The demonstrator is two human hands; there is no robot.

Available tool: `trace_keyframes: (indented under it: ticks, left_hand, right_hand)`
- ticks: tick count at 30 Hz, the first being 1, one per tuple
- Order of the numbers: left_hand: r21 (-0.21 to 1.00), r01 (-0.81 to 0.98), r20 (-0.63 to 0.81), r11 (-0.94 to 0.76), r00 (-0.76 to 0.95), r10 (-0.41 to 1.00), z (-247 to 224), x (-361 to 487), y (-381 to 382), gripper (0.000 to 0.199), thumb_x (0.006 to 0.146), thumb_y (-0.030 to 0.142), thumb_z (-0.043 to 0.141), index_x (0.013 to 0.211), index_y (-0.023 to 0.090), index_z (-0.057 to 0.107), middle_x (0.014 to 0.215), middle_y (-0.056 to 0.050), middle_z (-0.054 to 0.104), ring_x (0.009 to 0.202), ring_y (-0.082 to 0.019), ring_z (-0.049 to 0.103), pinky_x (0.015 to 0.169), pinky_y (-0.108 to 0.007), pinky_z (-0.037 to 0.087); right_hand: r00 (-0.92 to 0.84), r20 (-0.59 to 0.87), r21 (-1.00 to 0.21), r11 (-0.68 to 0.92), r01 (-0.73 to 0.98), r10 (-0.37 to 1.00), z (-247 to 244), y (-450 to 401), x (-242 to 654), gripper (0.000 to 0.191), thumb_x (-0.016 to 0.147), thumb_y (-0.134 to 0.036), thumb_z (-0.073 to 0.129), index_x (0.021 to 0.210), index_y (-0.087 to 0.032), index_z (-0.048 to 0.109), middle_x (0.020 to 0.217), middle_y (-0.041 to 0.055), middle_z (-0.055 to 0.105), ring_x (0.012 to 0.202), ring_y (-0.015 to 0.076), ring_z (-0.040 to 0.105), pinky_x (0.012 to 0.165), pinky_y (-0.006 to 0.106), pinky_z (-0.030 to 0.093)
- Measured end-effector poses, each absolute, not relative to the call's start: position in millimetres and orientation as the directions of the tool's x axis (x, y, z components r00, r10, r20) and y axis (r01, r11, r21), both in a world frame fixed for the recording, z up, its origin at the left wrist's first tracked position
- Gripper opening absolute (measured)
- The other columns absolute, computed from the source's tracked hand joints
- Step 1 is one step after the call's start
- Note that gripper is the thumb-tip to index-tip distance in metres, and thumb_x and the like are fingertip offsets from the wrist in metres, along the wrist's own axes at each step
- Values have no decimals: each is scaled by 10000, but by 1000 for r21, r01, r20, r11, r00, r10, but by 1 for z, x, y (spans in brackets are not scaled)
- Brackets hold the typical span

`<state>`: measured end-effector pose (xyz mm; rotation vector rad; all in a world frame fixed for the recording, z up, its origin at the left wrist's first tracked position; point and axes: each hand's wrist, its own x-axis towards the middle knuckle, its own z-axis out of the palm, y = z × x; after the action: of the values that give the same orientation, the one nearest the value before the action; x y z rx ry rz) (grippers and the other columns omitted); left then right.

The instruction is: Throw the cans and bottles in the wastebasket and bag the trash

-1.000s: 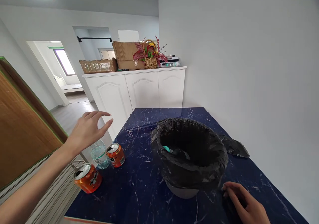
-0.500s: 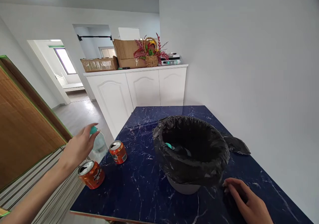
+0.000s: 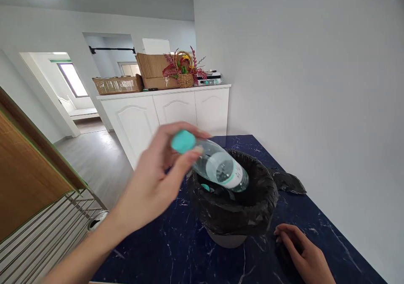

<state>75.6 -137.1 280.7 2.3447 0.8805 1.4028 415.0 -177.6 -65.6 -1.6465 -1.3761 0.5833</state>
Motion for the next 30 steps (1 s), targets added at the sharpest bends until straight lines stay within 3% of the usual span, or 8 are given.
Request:
trace_keyframes:
  ticks: [4, 7, 11, 14, 19, 23, 26, 30]
  left_hand:
    - [629, 370, 445, -683, 549, 708, 253, 102, -115, 247, 1111, 360, 536, 1341, 270, 549, 1363, -87, 708, 1108, -215, 757, 892, -352, 645]
    - [612, 491, 260, -620, 615, 744, 241, 111, -107, 307, 1119, 406, 501, 1392, 280, 561, 1376, -104, 710, 1146, -254, 751, 890, -385, 635]
    - [469, 537, 114, -701, 751, 651, 241, 111, -105, 349, 1132, 388, 465, 1418, 288, 639, 1480, -67, 694, 1417, -282, 621, 1162, -465, 521]
    - [383, 498, 159, -778, 794, 587, 245, 106, -103, 390, 1156, 367, 386, 1346, 285, 717, 1467, -10, 717, 1526, -237, 519, 1317, -464, 354]
    - [386, 587, 499, -712, 516, 696, 250, 83, -91, 438, 1153, 459, 356, 1282, 277, 733, 1413, -16, 742, 1403, -229, 628, 1240, -445, 458]
    - [404, 738, 612, -540, 221, 759, 243, 46, -73, 489, 1134, 529, 336, 1347, 247, 673, 1494, -77, 679, 1420, -278, 599, 1233, -529, 440]
    - [321, 871, 532, -372, 160, 832, 221, 8, -53, 576, 1097, 585, 348, 1441, 195, 596, 1559, -145, 609, 1481, -339, 520, 1243, -580, 403]
    - [44, 995, 211, -88, 77, 974, 177, -41, -35, 806, 1004, 643, 475, 1586, 86, 464, 1688, -265, 419, 1607, -500, 284, 1274, -666, 273]
  right_hand:
    - [256, 161, -860, 9, 510, 953, -64, -177, 415, 462, 967, -678, 522, 1033, -280, 746, 950, 73, 824, 791, 235, 813, 635, 242, 609]
    - [261, 174, -857, 15, 514, 950, -64, -177, 414, 453, 972, -672, 525, 1038, -282, 746, 950, 70, 820, 785, 232, 807, 643, 247, 608]
    - [258, 144, -862, -7, 507, 955, -65, -178, 415, 467, 980, -675, 516, 1075, -283, 751, 965, 78, 819, 825, 239, 810, 642, 247, 608]
    - [267, 135, -865, -18, 502, 954, -64, -178, 415, 466, 981, -672, 518, 1089, -285, 755, 965, 76, 820, 835, 239, 810, 658, 247, 612]
    - [268, 143, -869, -8, 494, 953, -59, -178, 413, 451, 973, -666, 535, 1054, -282, 757, 980, 76, 819, 815, 235, 805, 626, 243, 599]
    - [268, 149, -868, -4, 496, 952, -57, -179, 412, 463, 986, -668, 519, 1065, -276, 753, 989, 83, 817, 823, 235, 803, 623, 242, 595]
    - [263, 159, -866, 6, 501, 952, -59, -179, 413, 450, 984, -660, 529, 1068, -279, 752, 982, 81, 817, 852, 241, 808, 675, 249, 613]
    - [266, 148, -873, 0, 487, 953, -63, -178, 416, 434, 967, -660, 559, 1060, -288, 762, 1016, 85, 818, 848, 249, 808, 664, 255, 624]
